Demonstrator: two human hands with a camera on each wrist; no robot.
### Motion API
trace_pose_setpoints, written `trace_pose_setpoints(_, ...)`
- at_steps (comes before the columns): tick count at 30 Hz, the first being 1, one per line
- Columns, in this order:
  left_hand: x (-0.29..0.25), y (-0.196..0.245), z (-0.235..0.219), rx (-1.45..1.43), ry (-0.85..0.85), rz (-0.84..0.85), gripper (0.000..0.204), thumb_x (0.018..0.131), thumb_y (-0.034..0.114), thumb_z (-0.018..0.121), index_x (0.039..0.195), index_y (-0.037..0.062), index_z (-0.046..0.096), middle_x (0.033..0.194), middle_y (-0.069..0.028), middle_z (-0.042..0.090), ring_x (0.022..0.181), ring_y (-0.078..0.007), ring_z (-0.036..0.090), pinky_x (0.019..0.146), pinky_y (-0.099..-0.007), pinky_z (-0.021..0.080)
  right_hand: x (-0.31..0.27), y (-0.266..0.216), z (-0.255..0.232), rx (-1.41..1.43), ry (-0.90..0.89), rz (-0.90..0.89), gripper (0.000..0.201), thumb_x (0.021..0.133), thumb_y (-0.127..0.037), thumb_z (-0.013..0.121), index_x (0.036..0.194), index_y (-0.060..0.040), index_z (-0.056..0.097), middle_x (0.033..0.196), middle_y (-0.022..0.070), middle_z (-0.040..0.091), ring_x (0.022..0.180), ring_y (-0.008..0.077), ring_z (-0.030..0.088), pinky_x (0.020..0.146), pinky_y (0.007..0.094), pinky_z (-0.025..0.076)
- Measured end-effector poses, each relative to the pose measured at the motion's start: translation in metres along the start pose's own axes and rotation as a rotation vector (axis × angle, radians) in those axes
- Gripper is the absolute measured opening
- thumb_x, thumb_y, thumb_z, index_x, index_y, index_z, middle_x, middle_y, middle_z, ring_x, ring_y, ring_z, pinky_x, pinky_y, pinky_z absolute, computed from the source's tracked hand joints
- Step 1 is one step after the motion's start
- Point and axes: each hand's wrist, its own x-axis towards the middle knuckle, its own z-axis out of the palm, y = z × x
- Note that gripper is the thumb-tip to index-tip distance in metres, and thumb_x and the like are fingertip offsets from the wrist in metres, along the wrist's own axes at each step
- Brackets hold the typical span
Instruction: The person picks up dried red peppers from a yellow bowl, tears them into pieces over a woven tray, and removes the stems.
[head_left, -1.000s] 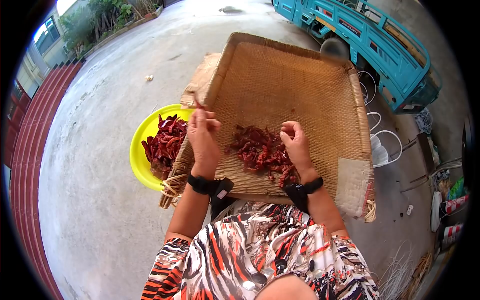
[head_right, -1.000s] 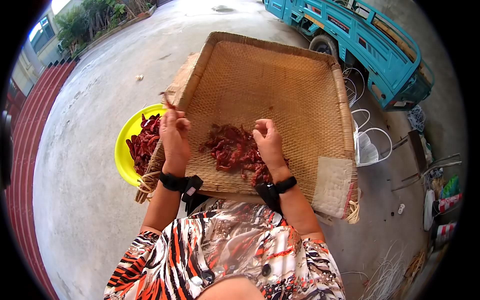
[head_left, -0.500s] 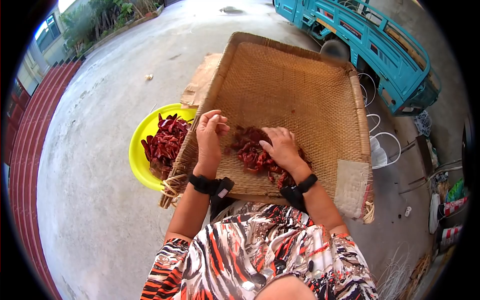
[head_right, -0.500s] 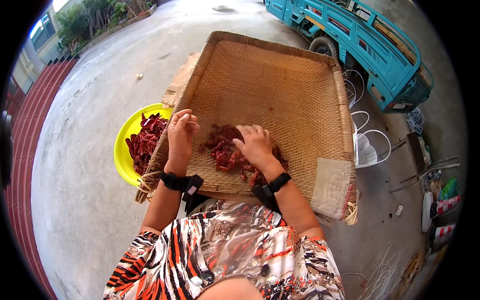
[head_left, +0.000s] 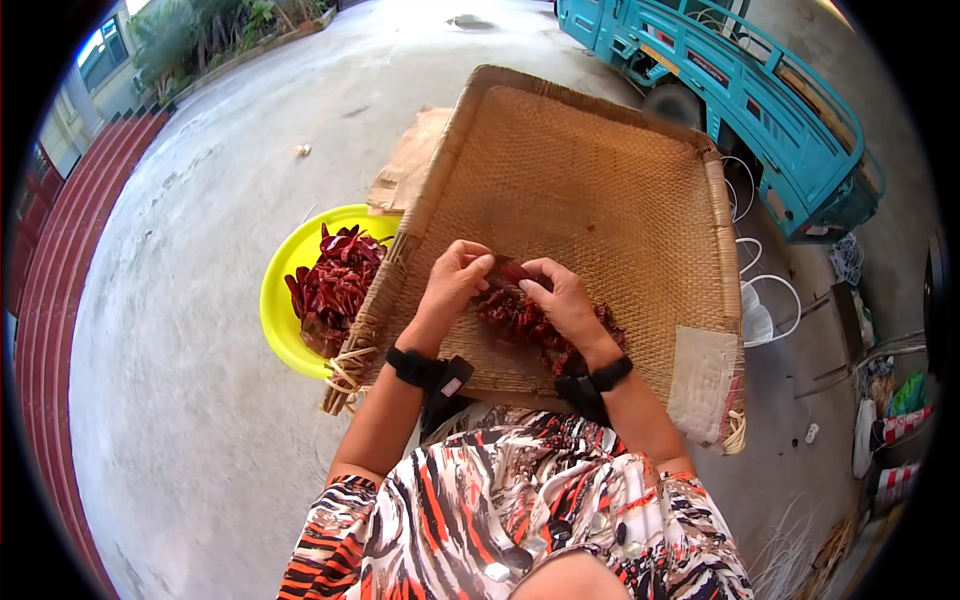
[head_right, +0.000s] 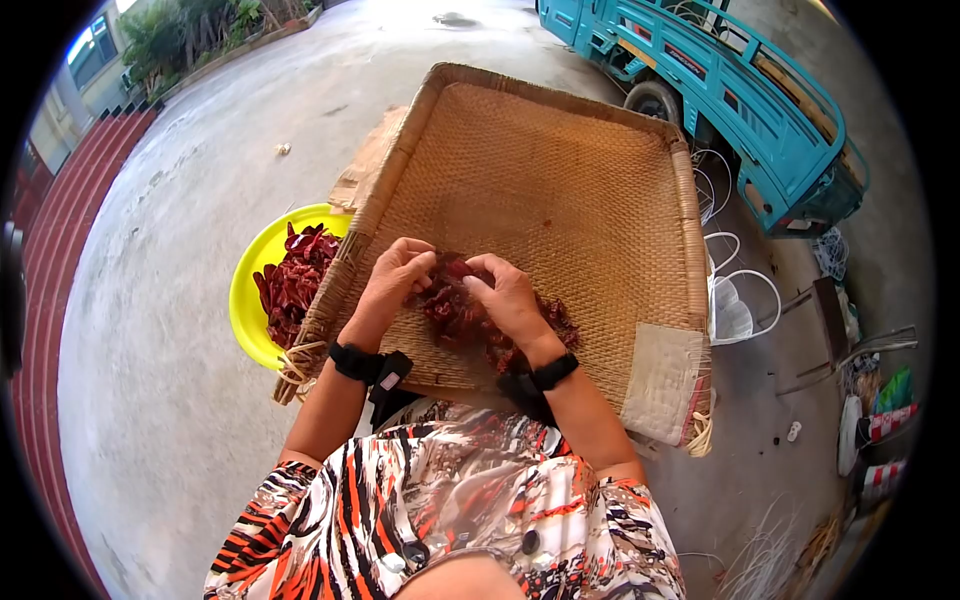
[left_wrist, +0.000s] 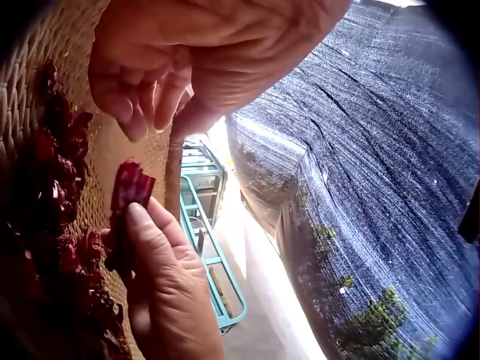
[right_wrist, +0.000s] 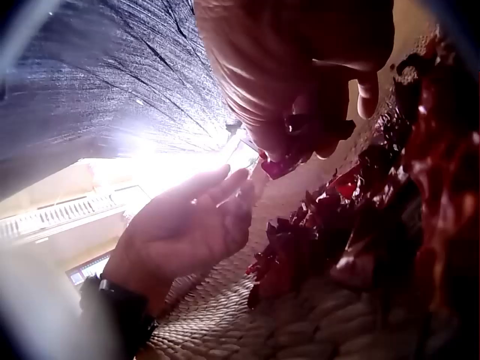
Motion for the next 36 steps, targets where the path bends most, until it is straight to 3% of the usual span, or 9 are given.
trace_pose_setpoints(4,0.000,-0.003,0.006,0.074,-0.230,0.093,0.023,0.096,0.023,0.063,0.104,0.0015,0.061,0.087,-0.0007,0.062,0.073,-0.0058,0.055,0.065,-0.0205,0.045,-0.005,-0.023,-0.004,0.253,-0.089,0.020,0.020,0.092,-0.013,0.066,0.109,-0.0023,0.065,0.097,0.0023,0.067,0.089,0.0090,0.061,0.079,0.0251,0.050)
trace_pose_setpoints(13,-0.003,0.002,-0.001,-0.297,-0.329,-0.108,0.013,0.096,0.020,0.062,0.096,0.0066,0.062,0.083,0.0007,0.062,0.070,-0.0066,0.056,0.067,-0.0213,0.048,-0.008,-0.025,-0.005,0.391,-0.153,0.048,0.017,0.095,-0.020,0.066,0.102,-0.0047,0.064,0.087,-0.0043,0.061,0.076,0.0019,0.052,0.066,0.0181,0.046)
trace_pose_setpoints(16,-0.004,0.005,0.003,-0.421,-0.196,-0.036,0.012,0.097,0.018,0.062,0.098,0.0064,0.061,0.084,0.0000,0.062,0.071,-0.0074,0.057,0.067,-0.0219,0.049,-0.008,-0.022,-0.014,0.567,-0.155,0.219,0.018,0.097,-0.023,0.064,0.104,-0.0068,0.063,0.085,-0.0048,0.062,0.072,0.0012,0.052,0.062,0.0175,0.044)
trace_pose_setpoints(21,0.001,0.005,-0.003,-0.390,0.400,0.295,0.011,0.099,0.011,0.055,0.109,0.0068,0.053,0.092,-0.0017,0.061,0.075,-0.0085,0.057,0.070,-0.0239,0.050,-0.007,-0.002,-0.023,0.701,-0.084,0.289,0.017,0.098,-0.022,0.060,0.110,-0.0094,0.059,0.087,-0.0021,0.065,0.069,0.0035,0.056,0.058,0.0171,0.044)
trace_pose_setpoints(26,0.004,0.020,-0.006,-0.387,0.816,0.639,0.045,0.096,0.004,0.056,0.137,0.0059,0.037,0.124,-0.0106,0.046,0.091,-0.0150,0.060,0.076,-0.0266,0.051,-0.009,0.001,-0.023,0.762,-0.039,0.290,0.018,0.098,-0.017,0.059,0.114,-0.0092,0.057,0.093,-0.0001,0.065,0.074,0.0057,0.061,0.057,0.0180,0.046)
trace_pose_setpoints(29,-0.001,0.019,-0.007,0.197,0.944,0.743,0.058,0.094,0.002,0.057,0.145,0.0072,0.028,0.134,-0.0126,0.037,0.099,-0.0181,0.059,0.077,-0.0255,0.050,-0.010,-0.007,-0.025,0.797,-0.016,0.284,0.021,0.098,-0.016,0.059,0.118,-0.0096,0.056,0.097,0.0017,0.066,0.080,0.0073,0.062,0.057,0.0177,0.044)
trace_pose_setpoints(30,0.001,0.019,-0.002,0.144,0.900,0.778,0.046,0.094,0.001,0.057,0.137,0.0053,0.040,0.127,-0.0106,0.047,0.096,-0.0159,0.060,0.077,-0.0243,0.049,-0.010,-0.008,-0.026,0.817,-0.016,0.282,0.021,0.097,-0.015,0.060,0.118,-0.0096,0.057,0.098,0.0021,0.066,0.081,0.0074,0.062,0.056,0.0174,0.043)
trace_pose_setpoints(33,0.009,0.002,-0.011,0.008,0.234,0.602,0.029,0.095,0.005,0.057,0.123,0.0033,0.053,0.112,-0.0062,0.057,0.088,-0.0124,0.061,0.074,-0.0239,0.049,-0.009,-0.007,-0.027,0.873,-0.014,0.273,0.021,0.096,-0.012,0.061,0.117,-0.0095,0.058,0.102,0.0029,0.067,0.083,0.0077,0.063,0.052,0.0165,0.041)
trace_pose_setpoints(36,-0.002,0.006,0.007,-0.020,-0.015,0.295,0.017,0.097,0.013,0.060,0.111,0.0021,0.060,0.094,-0.0008,0.061,0.078,-0.0088,0.060,0.070,-0.0234,0.049,-0.008,-0.005,-0.024,0.934,-0.001,0.269,0.023,0.094,-0.008,0.063,0.116,-0.0097,0.059,0.105,0.0032,0.068,0.083,0.0075,0.063,0.050,0.0161,0.039)
